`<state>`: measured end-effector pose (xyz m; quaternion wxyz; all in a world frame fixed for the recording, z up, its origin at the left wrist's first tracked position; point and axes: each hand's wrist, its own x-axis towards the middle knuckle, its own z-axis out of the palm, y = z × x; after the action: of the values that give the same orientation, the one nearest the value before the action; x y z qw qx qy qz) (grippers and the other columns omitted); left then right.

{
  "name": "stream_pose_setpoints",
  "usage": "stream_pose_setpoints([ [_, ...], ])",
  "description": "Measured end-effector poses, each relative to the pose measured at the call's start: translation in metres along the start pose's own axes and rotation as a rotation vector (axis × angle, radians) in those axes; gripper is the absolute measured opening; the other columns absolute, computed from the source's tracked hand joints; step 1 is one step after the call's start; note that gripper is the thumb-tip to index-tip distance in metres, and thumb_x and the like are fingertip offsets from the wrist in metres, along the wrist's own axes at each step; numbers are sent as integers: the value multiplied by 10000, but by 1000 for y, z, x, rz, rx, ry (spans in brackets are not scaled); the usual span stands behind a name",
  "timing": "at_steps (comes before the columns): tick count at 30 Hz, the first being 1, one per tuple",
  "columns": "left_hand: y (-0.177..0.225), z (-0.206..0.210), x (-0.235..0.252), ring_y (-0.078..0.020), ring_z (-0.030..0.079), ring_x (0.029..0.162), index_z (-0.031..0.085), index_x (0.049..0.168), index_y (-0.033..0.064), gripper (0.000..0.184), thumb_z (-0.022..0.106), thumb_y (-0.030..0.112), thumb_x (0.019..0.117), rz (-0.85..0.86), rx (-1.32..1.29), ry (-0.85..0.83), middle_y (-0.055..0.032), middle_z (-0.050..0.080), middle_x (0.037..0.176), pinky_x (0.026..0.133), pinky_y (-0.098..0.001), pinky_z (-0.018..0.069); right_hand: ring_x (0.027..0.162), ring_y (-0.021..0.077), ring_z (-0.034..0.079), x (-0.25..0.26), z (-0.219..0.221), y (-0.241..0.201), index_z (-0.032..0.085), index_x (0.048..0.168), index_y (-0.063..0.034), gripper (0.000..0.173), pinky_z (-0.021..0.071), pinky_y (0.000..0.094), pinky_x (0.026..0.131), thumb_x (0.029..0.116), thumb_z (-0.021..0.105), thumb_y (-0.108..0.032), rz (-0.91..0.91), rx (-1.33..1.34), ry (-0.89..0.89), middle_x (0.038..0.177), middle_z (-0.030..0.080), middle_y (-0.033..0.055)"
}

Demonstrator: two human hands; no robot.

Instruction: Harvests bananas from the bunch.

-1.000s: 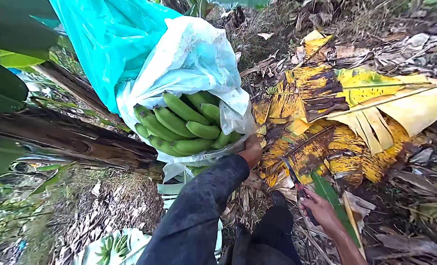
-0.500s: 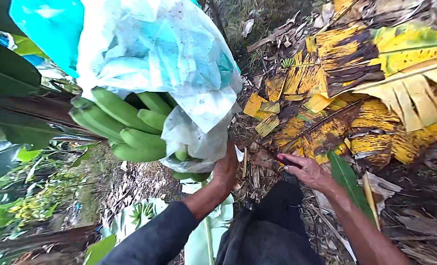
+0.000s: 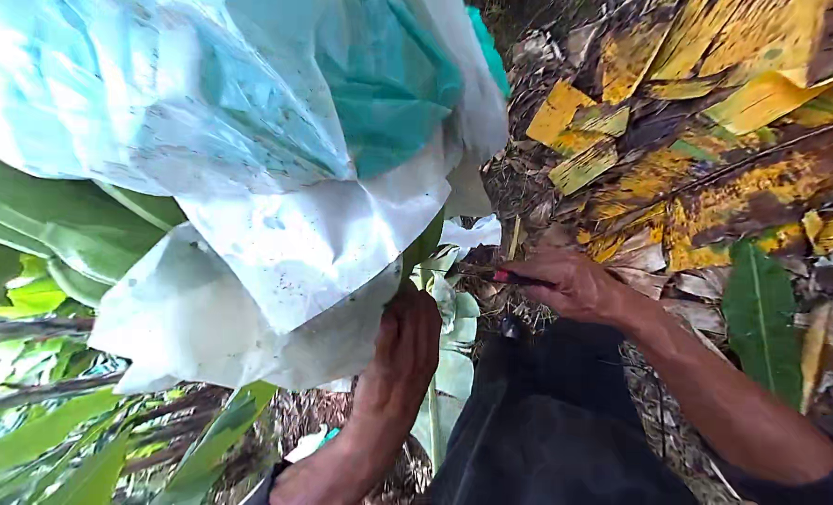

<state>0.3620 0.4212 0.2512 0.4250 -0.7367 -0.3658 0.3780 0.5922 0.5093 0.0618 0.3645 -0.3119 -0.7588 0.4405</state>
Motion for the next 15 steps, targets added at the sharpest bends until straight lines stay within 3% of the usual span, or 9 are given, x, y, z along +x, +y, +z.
stream_pose_setpoints([
  [5,-4,-7,-14,-287,630,947,586,1294,-31,333,400,-90,1024,35,48,25,-168,661,1100,886,-424,482,939,144,706,6,9,-11,681,1354,-213,375,601,400,838,987,610,-243,-79,-32,-6,1049,739,20],
  [9,-6,-14,-16,-294,626,996,568,1324,-40,347,387,-78,1031,60,-3,44,-173,654,1148,898,-427,478,890,195,705,9,14,-16,692,1338,-212,375,597,438,772,975,603,-217,-74,-155,20,988,729,42],
  [15,-7,-16,-11,-271,635,956,587,1295,-35,347,362,-82,1035,61,54,95,-155,673,1124,898,-406,488,818,242,682,15,2,-41,687,1343,-246,387,573,460,692,962,627,-209,-9,-350,-12,901,690,52],
])
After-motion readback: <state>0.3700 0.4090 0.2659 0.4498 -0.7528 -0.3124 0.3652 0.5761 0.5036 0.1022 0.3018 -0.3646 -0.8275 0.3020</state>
